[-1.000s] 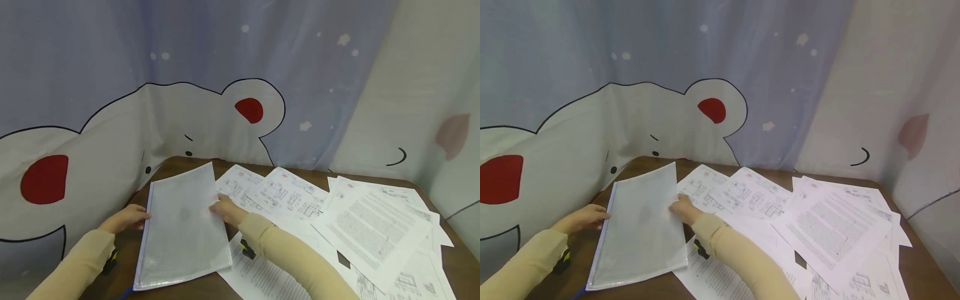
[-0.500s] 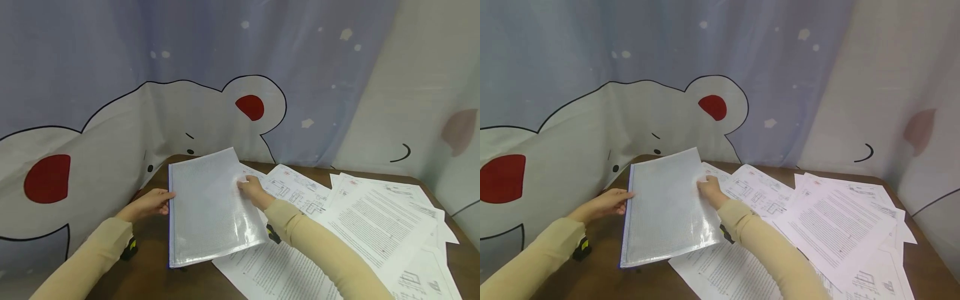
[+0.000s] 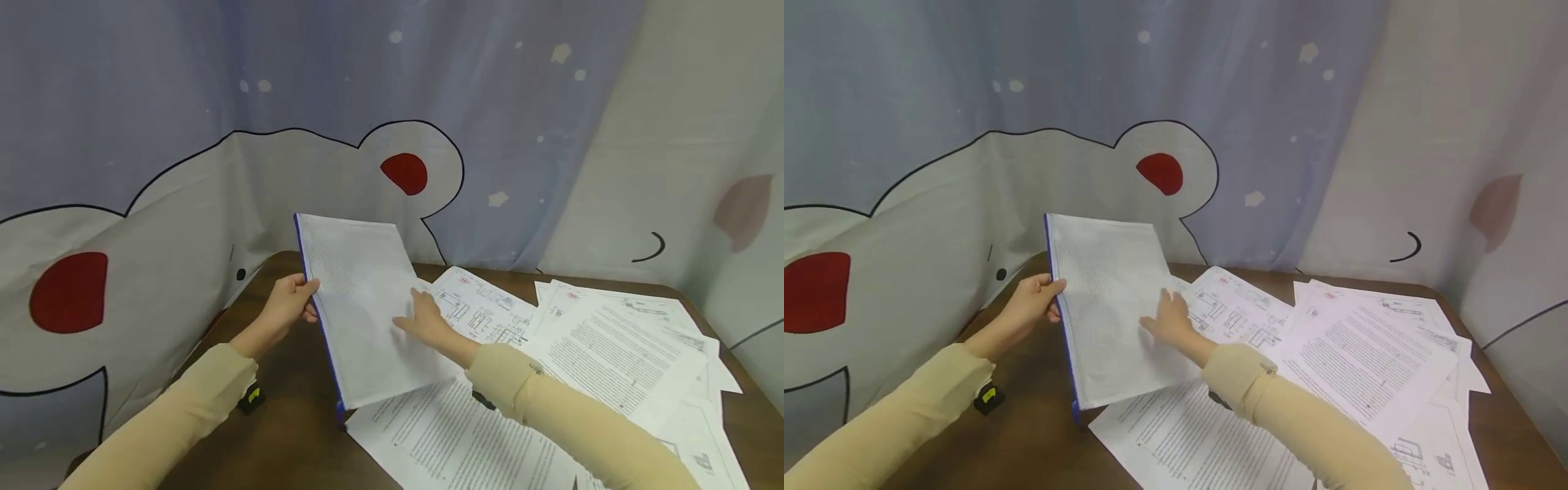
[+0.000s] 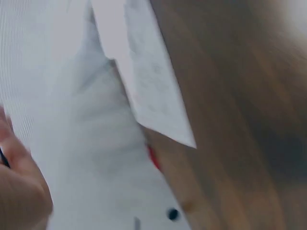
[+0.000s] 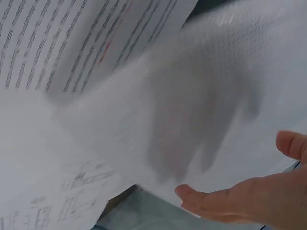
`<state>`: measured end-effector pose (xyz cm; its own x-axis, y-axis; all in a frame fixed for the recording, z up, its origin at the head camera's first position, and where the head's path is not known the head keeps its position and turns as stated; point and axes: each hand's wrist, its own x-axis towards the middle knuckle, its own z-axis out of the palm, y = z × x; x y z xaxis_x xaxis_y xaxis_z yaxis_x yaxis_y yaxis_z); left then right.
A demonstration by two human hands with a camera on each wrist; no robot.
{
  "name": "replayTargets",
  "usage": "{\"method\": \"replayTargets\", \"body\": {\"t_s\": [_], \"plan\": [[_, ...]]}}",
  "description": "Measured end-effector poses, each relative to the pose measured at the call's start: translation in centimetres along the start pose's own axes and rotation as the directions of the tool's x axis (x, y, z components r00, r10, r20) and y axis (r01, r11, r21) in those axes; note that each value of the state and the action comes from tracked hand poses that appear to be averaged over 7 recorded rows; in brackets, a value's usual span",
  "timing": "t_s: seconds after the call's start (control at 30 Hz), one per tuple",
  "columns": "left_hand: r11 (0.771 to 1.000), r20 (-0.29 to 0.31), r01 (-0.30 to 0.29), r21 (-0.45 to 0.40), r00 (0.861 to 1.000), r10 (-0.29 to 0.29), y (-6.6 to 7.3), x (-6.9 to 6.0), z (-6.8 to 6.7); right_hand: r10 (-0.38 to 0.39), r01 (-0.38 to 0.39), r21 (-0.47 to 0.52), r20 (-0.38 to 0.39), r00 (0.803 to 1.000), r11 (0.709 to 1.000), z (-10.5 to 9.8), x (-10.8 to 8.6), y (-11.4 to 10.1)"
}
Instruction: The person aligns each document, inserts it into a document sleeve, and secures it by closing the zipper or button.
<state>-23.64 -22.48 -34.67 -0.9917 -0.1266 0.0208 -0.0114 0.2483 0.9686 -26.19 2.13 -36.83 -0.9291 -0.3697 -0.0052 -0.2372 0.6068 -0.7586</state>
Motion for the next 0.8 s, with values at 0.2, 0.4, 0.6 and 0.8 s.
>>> {"method": "replayTargets", "body": {"t_s": [0.2,0.4,0.6,0.8], "plan": [[0.978,-0.121,-0.022,-0.206,0.993,-0.003,3.6,0.2,3.3,-0.180,0.160,0.153,0.124,0.976,0.975,-0.5,-6.7,-3.3],[0.951,-0.101,-0.034,-0.308,0.995,0.002,6.6,0.0,5.4,-0.386,0.385,-0.056,-0.008,0.922,0.921,-3.8,-9.2,-4.3],[0.953,-0.054,-0.058,-0.297,0.998,0.044,7.7,-0.2,6.9,-0.389,0.404,0.153,-0.122,0.913,0.902,-6.2,-8.6,-3.6],[0.941,0.055,-0.339,-0.023,0.939,0.339,8.1,-3.3,8.8,-0.197,0.207,0.590,-0.082,0.977,0.781,-6.7,-8.2,-3.3]]}}
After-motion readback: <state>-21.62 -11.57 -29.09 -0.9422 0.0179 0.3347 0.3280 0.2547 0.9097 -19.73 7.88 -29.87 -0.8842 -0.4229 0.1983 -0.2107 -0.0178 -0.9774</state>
